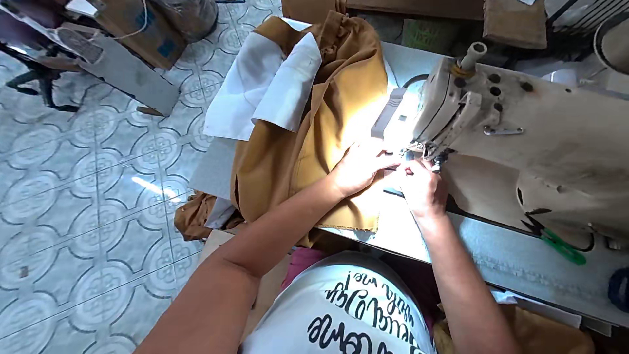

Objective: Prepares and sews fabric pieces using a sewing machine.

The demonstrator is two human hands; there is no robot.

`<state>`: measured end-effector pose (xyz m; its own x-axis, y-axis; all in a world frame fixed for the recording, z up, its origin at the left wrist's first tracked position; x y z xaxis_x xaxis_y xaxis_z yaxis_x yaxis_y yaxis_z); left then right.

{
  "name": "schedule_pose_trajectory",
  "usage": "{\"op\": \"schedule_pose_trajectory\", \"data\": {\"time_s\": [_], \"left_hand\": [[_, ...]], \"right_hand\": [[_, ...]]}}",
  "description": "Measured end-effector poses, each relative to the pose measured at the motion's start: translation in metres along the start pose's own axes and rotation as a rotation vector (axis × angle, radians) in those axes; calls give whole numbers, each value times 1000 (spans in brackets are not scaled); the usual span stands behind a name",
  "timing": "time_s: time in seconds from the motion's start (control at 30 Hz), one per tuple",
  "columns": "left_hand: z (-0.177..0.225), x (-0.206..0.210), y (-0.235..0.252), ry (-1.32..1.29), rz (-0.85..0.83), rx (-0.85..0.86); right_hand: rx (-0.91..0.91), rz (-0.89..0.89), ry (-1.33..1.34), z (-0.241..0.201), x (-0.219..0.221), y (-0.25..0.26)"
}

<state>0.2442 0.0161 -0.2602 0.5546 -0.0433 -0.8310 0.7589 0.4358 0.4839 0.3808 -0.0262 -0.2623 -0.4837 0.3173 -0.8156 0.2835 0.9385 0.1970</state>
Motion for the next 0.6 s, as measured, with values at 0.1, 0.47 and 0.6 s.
{"op": "schedule_pose_trajectory", "data": {"time_s": [0.1, 0.47, 0.6], "left_hand": [[-1, 0, 0, 4, 11, 8], [-4, 2, 0, -13, 4, -17], [-5, 4, 0, 1, -32, -43]], "right_hand": [[-19, 38, 10, 0, 0, 0], [23, -14, 48, 4, -2, 1], [207, -113, -61, 28, 14, 23]]}}
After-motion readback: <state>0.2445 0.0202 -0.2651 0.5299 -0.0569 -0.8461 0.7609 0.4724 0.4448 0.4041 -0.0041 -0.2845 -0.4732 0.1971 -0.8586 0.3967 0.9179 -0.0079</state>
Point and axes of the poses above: each hand's wrist, its own y-axis towards the middle knuckle, its own x-axis out of the palm, z = x × y, the point moved 8 cm from there along y, towards the middle knuckle, and after that the axes turned 13 degrees about x, right-handed, at the moved point
